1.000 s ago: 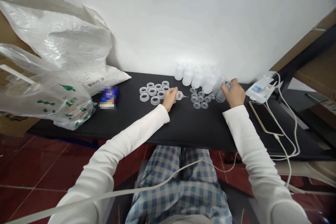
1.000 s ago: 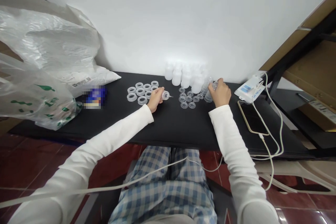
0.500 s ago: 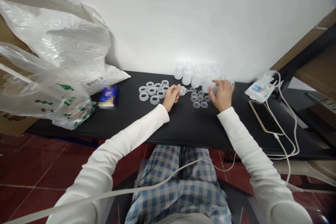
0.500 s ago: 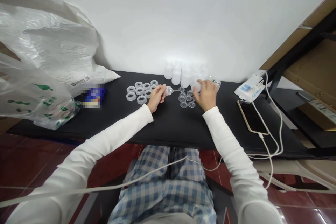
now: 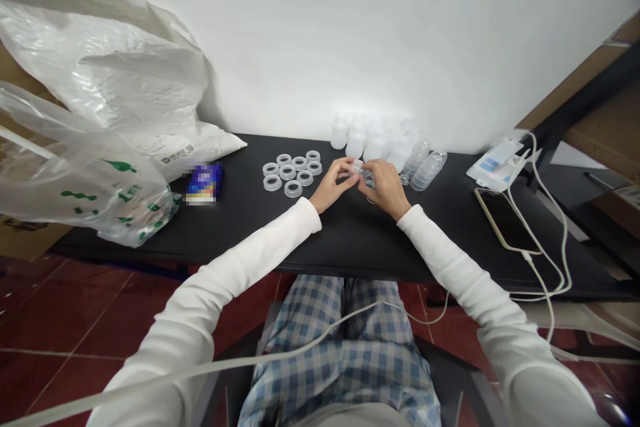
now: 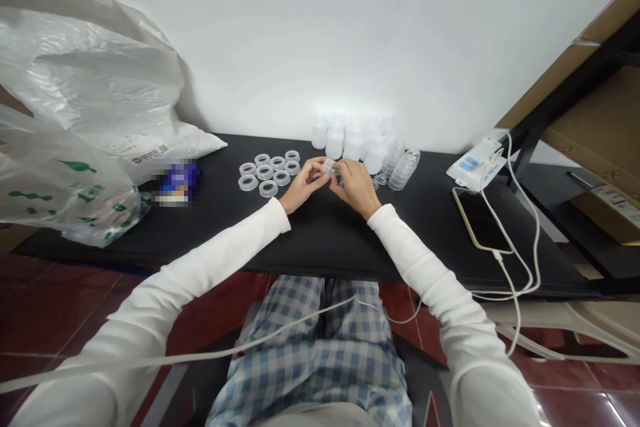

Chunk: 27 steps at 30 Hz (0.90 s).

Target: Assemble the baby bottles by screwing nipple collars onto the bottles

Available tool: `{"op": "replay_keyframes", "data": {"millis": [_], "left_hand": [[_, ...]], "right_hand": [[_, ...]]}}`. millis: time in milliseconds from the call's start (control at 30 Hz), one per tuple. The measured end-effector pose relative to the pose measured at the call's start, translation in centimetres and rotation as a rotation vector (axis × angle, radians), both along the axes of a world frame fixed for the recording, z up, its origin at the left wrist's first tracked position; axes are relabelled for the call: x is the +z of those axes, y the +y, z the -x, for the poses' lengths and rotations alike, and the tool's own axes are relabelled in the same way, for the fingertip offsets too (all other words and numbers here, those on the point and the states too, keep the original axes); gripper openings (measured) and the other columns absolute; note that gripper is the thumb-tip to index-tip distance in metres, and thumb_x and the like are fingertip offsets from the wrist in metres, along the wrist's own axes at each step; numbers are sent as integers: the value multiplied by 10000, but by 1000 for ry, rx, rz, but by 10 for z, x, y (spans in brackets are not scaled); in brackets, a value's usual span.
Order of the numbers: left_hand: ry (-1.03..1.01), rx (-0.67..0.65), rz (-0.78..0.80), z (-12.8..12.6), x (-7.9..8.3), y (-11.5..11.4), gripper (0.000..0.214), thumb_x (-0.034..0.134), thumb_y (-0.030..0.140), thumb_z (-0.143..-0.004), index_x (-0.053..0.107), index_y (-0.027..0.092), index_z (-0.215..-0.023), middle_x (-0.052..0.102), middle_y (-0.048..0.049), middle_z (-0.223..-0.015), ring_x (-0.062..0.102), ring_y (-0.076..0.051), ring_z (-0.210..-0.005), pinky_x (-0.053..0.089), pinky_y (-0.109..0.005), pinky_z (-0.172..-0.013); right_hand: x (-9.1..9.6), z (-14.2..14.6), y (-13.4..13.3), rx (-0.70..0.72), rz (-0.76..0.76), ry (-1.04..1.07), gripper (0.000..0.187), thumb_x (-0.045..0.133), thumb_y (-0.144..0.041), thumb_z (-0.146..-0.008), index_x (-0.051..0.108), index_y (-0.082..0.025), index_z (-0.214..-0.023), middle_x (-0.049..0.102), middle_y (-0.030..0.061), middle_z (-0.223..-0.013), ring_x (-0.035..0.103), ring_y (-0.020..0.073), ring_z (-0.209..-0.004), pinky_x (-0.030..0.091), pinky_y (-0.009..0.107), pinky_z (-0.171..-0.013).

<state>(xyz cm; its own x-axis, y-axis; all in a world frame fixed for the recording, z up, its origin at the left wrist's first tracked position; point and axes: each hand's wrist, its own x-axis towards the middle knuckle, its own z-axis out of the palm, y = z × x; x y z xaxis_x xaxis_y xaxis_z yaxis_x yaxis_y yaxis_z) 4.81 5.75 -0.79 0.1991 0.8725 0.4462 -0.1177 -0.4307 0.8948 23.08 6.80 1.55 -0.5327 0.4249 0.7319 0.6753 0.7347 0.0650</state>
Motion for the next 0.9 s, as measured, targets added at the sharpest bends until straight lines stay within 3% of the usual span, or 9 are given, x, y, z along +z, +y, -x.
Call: {"op": "replay_keyframes", "data": {"millis": [233,367,533,700,800,900], "left_hand": [[-28,-101,157,3,-5,3,653,818,526,-733,408,244,-1155,592,-40,-1150,641,-144,-964,497,-348,-947],[56,-139,130,6,2,1,608,755,580,-779,499,218,-1194,603,-45,-1133,608,-113,-831,498,-292,-841],[83,-72,143,4,6,-3,531,625,686,-838,577,196,-1037,565,16,-808,495,-104,-695,440,-251,-690],[120,26,206,-1,3,-2,551,459,721,-916,484,196,-750,455,30,-644,419,-100,-582,397,-260,-608],[146,108,279,3,2,1,527,342,644,-992,480,196,-751,448,22,-637,406,-103,-552,381,-263,-571],[230,237,180,10,1,4,330,435,487,-1009,485,198,-858,476,22,-725,446,-102,-616,423,-261,-640]], "right_hand": [[-4,-3,5,135,135,36,120,514,-177,-882,527,-205,-998,603,72,-901,565,225,-832,474,352,-755],[-3,-4,6,223,200,73,86,510,-168,-891,492,-225,-953,577,52,-886,548,209,-828,475,344,-762],[0,-2,3,255,214,107,114,506,-160,-909,447,-242,-856,514,7,-787,504,174,-743,443,309,-697],[1,-1,1,277,138,-19,146,456,-130,-939,488,-235,-843,564,29,-817,531,178,-772,457,309,-723],[6,-9,4,223,95,-76,122,475,-133,-925,554,-223,-901,620,68,-913,568,201,-856,478,335,-773],[13,-25,11,71,52,-38,119,519,-187,-922,601,-204,-1007,642,97,-991,596,228,-907,485,365,-786]]}}
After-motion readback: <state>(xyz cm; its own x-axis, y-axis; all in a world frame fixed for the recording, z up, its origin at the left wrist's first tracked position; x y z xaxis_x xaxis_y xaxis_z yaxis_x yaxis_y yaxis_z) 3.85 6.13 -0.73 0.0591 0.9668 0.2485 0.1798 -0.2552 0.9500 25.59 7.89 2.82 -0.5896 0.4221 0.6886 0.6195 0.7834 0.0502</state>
